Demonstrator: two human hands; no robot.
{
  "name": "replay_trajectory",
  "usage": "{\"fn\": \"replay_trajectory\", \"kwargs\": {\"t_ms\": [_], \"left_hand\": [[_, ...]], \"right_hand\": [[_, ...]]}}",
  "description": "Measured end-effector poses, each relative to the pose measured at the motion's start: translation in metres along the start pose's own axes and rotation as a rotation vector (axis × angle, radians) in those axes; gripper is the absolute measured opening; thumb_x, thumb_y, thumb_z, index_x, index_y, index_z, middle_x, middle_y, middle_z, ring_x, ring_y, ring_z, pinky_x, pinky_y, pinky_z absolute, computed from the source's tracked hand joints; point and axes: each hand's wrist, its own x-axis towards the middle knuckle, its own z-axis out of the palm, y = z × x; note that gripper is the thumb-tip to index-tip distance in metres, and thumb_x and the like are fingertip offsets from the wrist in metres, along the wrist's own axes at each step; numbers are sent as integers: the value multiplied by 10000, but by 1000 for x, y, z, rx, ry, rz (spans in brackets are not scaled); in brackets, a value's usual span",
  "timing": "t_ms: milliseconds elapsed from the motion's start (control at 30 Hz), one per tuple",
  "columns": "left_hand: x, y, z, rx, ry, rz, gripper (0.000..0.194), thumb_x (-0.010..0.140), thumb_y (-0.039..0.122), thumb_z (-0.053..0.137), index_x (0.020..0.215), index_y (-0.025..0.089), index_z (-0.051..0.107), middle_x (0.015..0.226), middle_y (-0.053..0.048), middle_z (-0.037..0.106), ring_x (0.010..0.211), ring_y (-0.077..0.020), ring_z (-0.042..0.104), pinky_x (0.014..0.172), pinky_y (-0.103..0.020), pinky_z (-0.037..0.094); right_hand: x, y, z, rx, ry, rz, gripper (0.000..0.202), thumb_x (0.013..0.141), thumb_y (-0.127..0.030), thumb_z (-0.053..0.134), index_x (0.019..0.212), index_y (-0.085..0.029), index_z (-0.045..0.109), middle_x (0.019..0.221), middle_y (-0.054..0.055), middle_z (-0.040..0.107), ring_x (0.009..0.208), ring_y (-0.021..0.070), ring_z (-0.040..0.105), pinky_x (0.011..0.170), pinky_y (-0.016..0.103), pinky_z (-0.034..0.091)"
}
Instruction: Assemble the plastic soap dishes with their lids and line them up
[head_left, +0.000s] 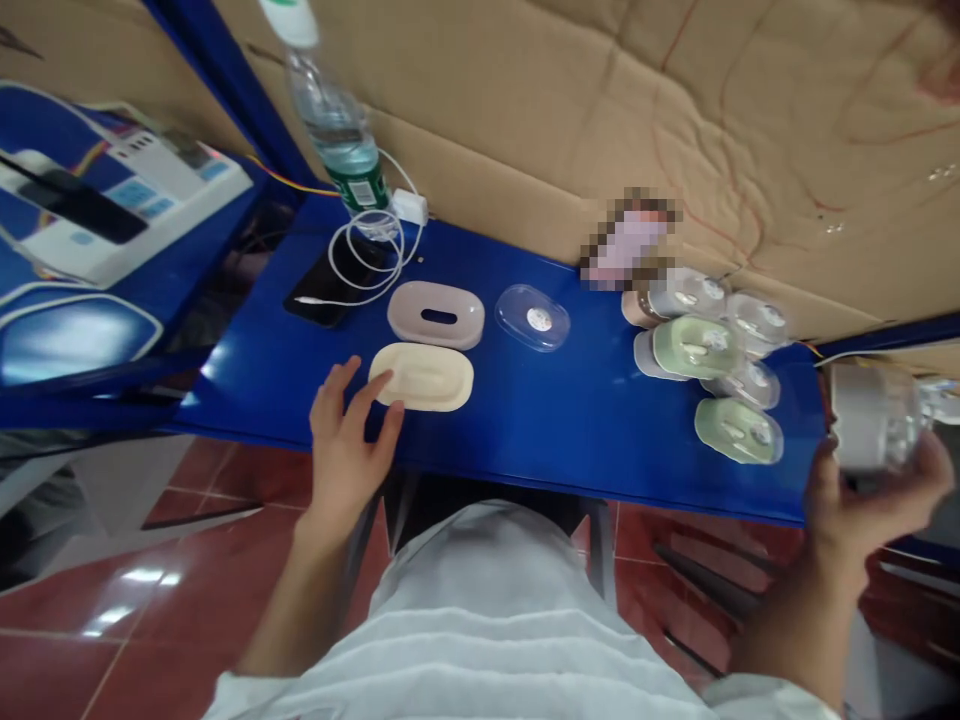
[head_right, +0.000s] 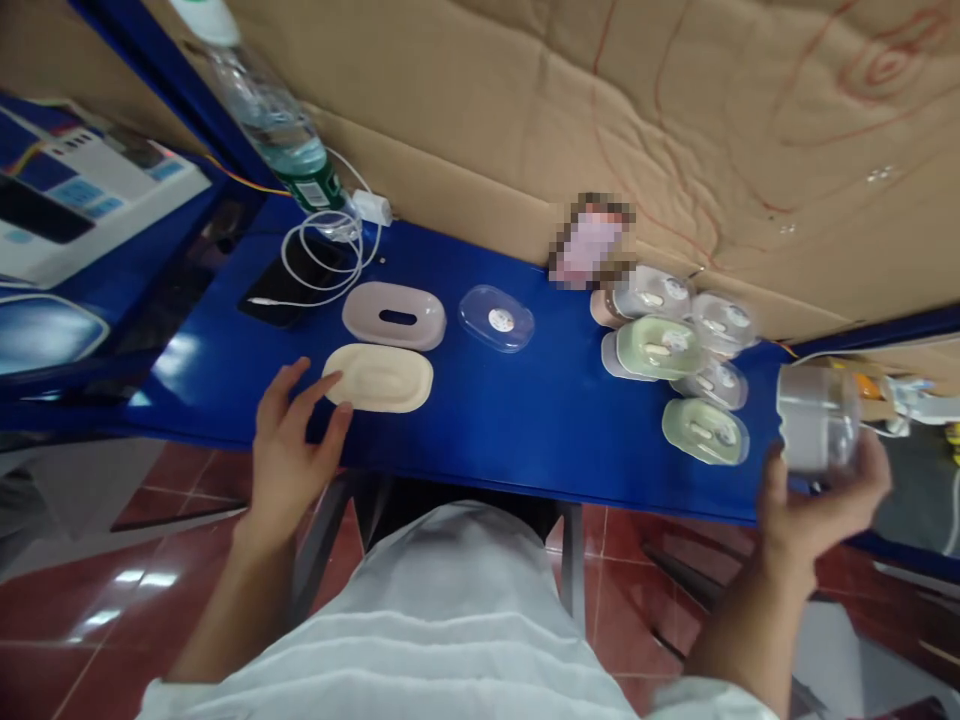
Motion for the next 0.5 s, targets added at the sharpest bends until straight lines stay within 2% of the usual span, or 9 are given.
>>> {"fn": "replay_trajectory", "kwargs": {"t_ms": [100, 133, 200, 267, 333, 433, 500], "left_hand": [[0, -7, 9, 124, -167, 108, 298, 1035, 364, 628, 1299, 288, 741, 1638, -125, 538, 1561, -434, 439, 1286, -711, 261], [-3, -5, 12, 154, -208, 138, 300, 1040, 361, 616, 1303, 291, 741, 1629, -127, 551, 1559, -438, 442, 1282, -723, 249], [-12, 2, 17, 198, -258, 174, 323, 1056, 338, 579, 1343, 295, 723, 1625, -128, 557, 1571, -425, 430, 1285, -721, 238], [-22, 9, 20, 210, -271, 191, 321, 1070, 306, 549, 1340, 297, 721, 1617, -123, 567, 1567, -390, 448, 1292, -686, 256], [-31, 14, 22, 197, -251, 203, 282, 1066, 308, 568, 1287, 290, 742, 1614, -129, 564, 1539, -363, 490, 1294, -648, 283], [-37, 21, 24, 186, -202, 166, 275, 1043, 350, 628, 1285, 275, 735, 1645, -161, 516, 1514, -352, 519, 1283, -622, 314], [-36, 25, 26, 205, -201, 126, 332, 1040, 371, 637, 1350, 272, 700, 1672, -181, 475, 1538, -363, 486, 1274, -631, 311]], "right_hand": [[39, 54, 25, -169, -262, -51, 848, 816, -763, 781, 1278, -54, 738, 1253, 378, 701, 1296, 495, 668, 1000, 606, 540], [46, 62, 37, -180, -330, -69, 734, 867, -721, 756, 1204, -69, 762, 1227, 356, 718, 1313, 481, 661, 1026, 595, 535], [51, 63, 60, -148, -415, -114, 578, 894, -657, 764, 1074, -108, 790, 1172, 309, 745, 1296, 446, 676, 1035, 561, 542], [50, 47, 75, -89, -452, -169, 528, 858, -640, 811, 996, -130, 800, 1126, 285, 758, 1233, 424, 707, 999, 539, 563], [46, 19, 79, -32, -426, -211, 518, 835, -642, 835, 989, -149, 808, 1152, 277, 750, 1185, 404, 722, 962, 530, 572], [40, -31, 66, 49, -334, -248, 463, 906, -627, 777, 1085, -202, 811, 1321, 255, 691, 1230, 365, 688, 987, 534, 547], [38, -62, 53, 125, -332, -305, 468, 958, -626, 713, 1191, -227, 791, 1431, 239, 636, 1309, 361, 640, 1037, 546, 522]]}}
